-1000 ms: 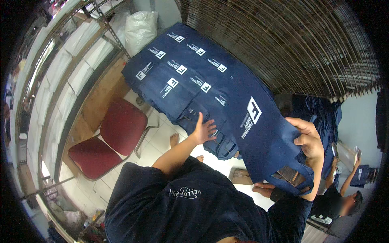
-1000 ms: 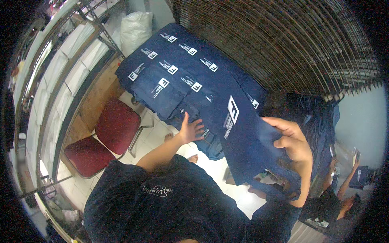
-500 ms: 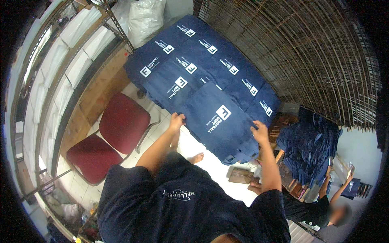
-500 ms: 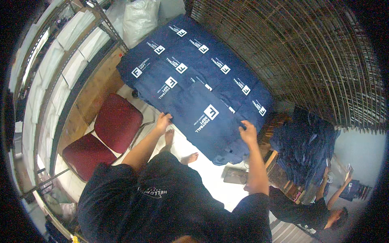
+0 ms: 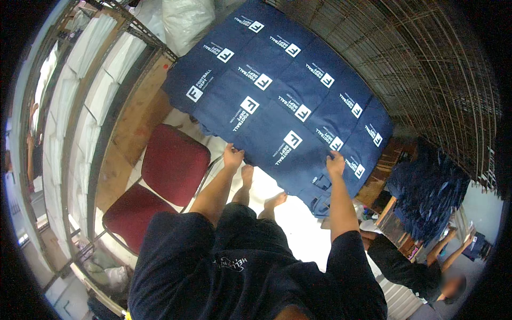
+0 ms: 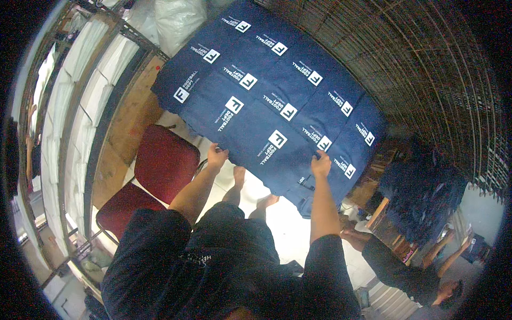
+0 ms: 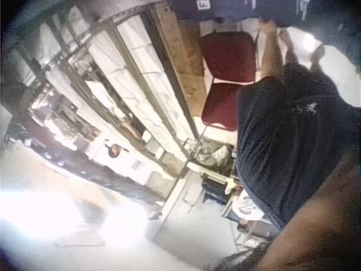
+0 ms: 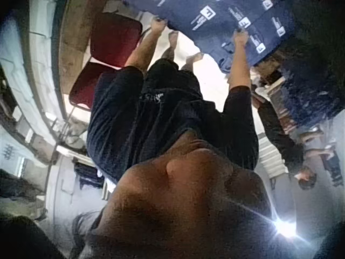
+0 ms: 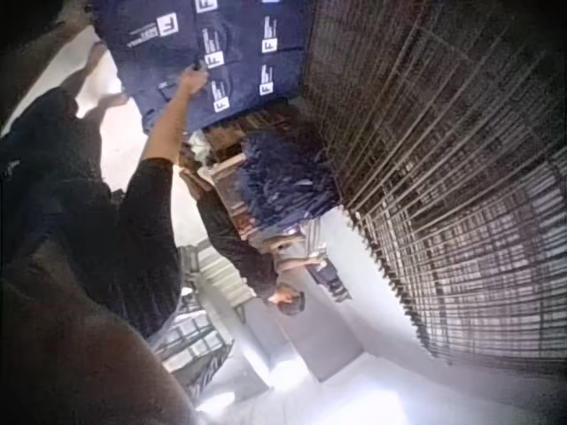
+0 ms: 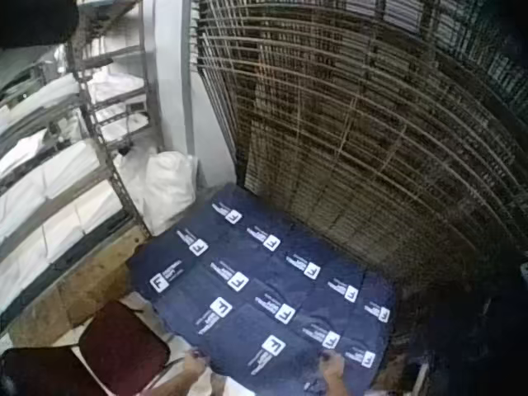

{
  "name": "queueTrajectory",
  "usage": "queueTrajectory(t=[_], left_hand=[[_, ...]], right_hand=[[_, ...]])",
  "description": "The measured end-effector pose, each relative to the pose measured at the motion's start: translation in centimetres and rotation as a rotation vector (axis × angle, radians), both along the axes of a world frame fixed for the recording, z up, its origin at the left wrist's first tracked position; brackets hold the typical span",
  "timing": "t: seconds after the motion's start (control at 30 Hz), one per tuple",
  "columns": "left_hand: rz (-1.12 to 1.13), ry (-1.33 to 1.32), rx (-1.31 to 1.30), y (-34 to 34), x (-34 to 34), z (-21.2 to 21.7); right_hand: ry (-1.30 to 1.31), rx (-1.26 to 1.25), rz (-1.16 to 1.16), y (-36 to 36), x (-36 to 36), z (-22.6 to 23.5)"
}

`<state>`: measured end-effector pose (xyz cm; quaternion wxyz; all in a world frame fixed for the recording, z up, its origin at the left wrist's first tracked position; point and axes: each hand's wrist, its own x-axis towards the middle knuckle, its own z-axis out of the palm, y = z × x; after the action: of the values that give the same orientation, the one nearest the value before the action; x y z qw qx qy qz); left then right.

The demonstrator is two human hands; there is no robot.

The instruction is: The person repeatedly picks up blue tote bags from a table, folds them, and places them onto a metal shelving unit. The process is repeated continuously with multiple bags.

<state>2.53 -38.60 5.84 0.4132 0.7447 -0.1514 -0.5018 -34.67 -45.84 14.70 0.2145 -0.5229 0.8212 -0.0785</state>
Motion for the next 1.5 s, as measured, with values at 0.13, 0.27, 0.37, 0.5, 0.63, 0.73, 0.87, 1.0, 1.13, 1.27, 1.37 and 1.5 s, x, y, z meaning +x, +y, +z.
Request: queueTrajectory(t=[0.13,0.27,0.37,0.5,0.63,0.73,0.87,1.0,1.13,1.27,1.37,1.5], left_hand=[[0.001,-0.079,0.038,-0.3,0.3,0.6],[-0.174,-0.208,0.068,0.0,1.2,-1.2],[-0.208,-0.261,0.034,0.3,1.4,-3.1],[-0.167,-0.177,0.057,0.4,1.5,-1.7],[-0.09,-0.105,0.075,-0.6,1.1,2.0],[-0.109,-0.043,0.067,-0.7,1.2,2.3],[-0.039,0.004,0.026,-0.7,1.0,2.3],[-0.094,-0.07,-0.045,0.9,3.0,-2.2],[-0.193,-0.429,0.049,1.9,2.7,1.6],[-0.556,-0.559,0.032,5.7,4.6,3.8],[-1.058,-0.447,0.175,9.1,8.2,2.1],[-2.245,-0.865,-0.877,11.9,13.8,-10.2]], right_hand=[[-0.046,0.004,-0.068,-0.3,-1.1,-2.2],[-0.05,-0.021,-0.109,-0.2,-0.8,-2.7],[-0.035,-0.018,-0.137,-0.2,-0.8,-3.1],[-0.036,-0.054,-0.14,-0.6,-0.5,-3.2],[-0.03,-0.015,-0.198,-0.6,0.2,-3.3],[-0.026,-0.052,-0.193,-0.4,0.4,-2.9],[-0.074,-0.132,-0.228,-0.6,0.9,-2.2],[-0.168,-0.234,-0.28,-0.5,0.7,-1.8],[-0.224,-0.477,-0.226,1.5,0.0,-1.8],[-0.271,-0.444,-0.183,9.9,-1.9,4.1],[-0.161,-0.171,-0.283,19.6,-4.8,6.2],[-0.151,0.214,-0.544,36.2,-10.1,3.1]])
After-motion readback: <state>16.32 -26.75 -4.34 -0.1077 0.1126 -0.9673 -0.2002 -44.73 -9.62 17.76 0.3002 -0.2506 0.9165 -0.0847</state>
